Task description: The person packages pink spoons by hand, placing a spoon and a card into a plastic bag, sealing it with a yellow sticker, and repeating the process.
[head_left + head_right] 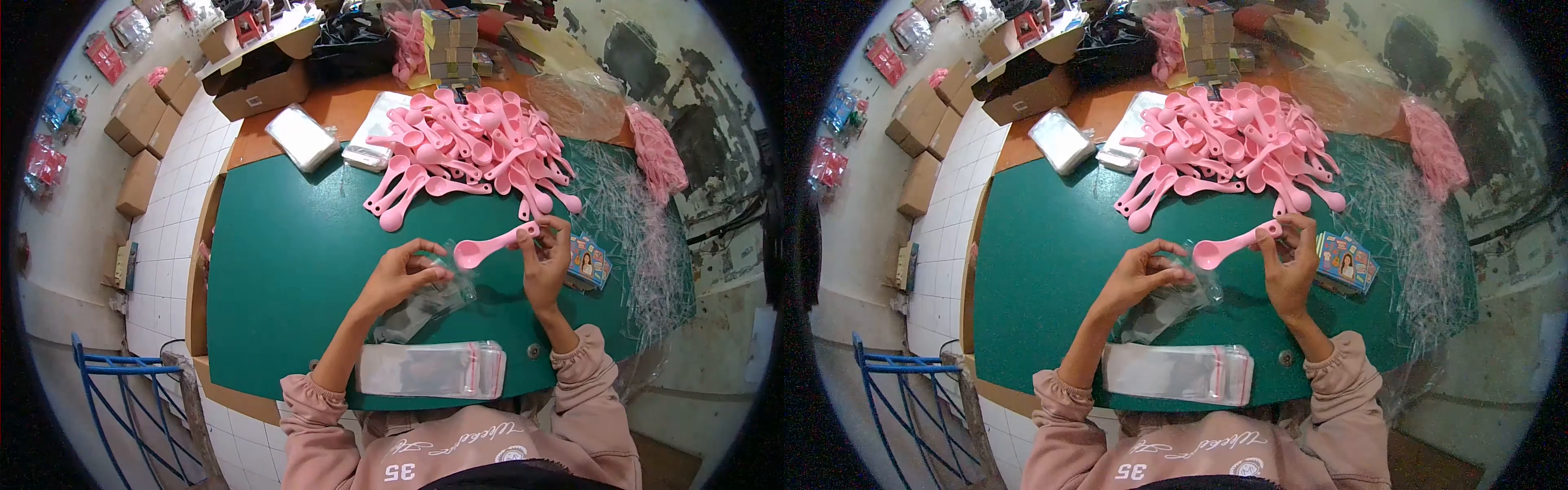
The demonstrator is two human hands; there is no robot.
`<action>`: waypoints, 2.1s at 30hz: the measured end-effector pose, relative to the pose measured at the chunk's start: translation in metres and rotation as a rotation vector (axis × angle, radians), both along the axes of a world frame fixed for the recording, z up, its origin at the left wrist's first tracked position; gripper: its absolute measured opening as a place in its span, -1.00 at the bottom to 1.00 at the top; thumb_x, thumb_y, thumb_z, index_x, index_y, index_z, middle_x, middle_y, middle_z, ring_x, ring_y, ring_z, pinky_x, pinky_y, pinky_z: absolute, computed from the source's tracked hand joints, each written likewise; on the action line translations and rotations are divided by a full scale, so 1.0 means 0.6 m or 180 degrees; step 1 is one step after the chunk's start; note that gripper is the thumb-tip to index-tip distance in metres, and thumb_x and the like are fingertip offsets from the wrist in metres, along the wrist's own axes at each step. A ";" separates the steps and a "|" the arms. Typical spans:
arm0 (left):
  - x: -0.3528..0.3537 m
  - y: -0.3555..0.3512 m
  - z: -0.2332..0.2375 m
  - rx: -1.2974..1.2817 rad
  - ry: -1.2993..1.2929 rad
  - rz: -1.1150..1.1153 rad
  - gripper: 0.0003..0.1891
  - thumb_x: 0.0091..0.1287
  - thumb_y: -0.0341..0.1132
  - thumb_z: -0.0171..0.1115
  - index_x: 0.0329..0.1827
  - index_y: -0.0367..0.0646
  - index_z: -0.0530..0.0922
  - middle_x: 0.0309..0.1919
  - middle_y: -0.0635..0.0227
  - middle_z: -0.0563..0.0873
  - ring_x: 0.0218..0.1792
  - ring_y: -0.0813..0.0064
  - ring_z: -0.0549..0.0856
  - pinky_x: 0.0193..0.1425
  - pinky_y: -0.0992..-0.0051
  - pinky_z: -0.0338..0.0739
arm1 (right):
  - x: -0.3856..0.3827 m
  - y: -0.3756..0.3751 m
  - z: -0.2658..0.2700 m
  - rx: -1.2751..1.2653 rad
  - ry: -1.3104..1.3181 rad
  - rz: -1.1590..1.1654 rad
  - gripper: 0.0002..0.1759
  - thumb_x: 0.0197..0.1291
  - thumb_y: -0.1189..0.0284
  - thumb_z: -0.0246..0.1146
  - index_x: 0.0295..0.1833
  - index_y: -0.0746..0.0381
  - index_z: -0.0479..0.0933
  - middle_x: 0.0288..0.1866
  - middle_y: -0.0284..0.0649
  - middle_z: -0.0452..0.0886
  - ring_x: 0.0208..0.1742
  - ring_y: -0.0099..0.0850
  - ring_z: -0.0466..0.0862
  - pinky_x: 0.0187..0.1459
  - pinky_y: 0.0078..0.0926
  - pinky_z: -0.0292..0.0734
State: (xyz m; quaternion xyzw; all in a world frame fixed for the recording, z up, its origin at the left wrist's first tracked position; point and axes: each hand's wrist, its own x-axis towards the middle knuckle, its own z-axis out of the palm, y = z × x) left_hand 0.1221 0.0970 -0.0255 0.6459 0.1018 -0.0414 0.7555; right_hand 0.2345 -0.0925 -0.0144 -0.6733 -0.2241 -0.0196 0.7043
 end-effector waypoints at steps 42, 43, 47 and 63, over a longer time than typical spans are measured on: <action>0.013 0.015 0.064 0.0217 -0.0060 -0.0129 -0.63 0.39 -0.15 -0.04 -0.12 -0.33 0.55 -0.31 0.23 0.68 -0.31 0.60 0.65 -0.27 0.68 0.52 | 0.077 -0.217 0.010 -0.3889 -0.0883 -0.2168 -0.67 0.10 0.37 0.21 -0.09 0.38 0.50 -0.16 0.00 0.48 -0.10 -0.09 0.50 -0.10 -0.26 0.40; 0.015 0.015 0.062 0.0222 -0.0073 -0.0116 -0.63 0.39 -0.15 -0.04 -0.12 -0.33 0.55 -0.31 0.23 0.68 -0.31 0.60 0.65 -0.27 0.68 0.52 | 0.068 -0.207 0.026 -0.3831 -0.0872 -0.2282 -0.70 0.10 0.39 0.21 -0.10 0.37 0.50 -0.20 -0.02 0.50 -0.15 -0.15 0.53 -0.13 -0.31 0.42; 0.019 0.007 0.048 0.0244 -0.0295 -0.0186 -0.65 0.39 -0.17 -0.03 -0.09 -0.32 0.55 -0.29 0.22 0.69 -0.27 0.60 0.65 -0.22 0.67 0.52 | 0.050 -0.172 0.083 -0.2386 -0.0516 -0.1282 -0.80 0.11 0.47 0.21 -0.17 0.34 0.48 -0.35 -0.17 0.55 -0.32 -0.42 0.56 -0.23 -0.49 0.44; 0.023 -0.008 0.041 0.0658 -0.0319 -0.0754 -0.68 0.37 -0.20 0.02 -0.24 -0.32 0.57 -0.48 0.50 0.57 -0.45 0.79 0.42 -0.40 0.71 0.32 | -0.010 -0.014 0.121 -0.1715 -0.0325 0.1282 -0.87 0.10 0.51 0.23 -0.30 0.36 0.48 -0.50 -0.30 0.58 -0.48 -0.67 0.52 -0.47 -0.69 0.39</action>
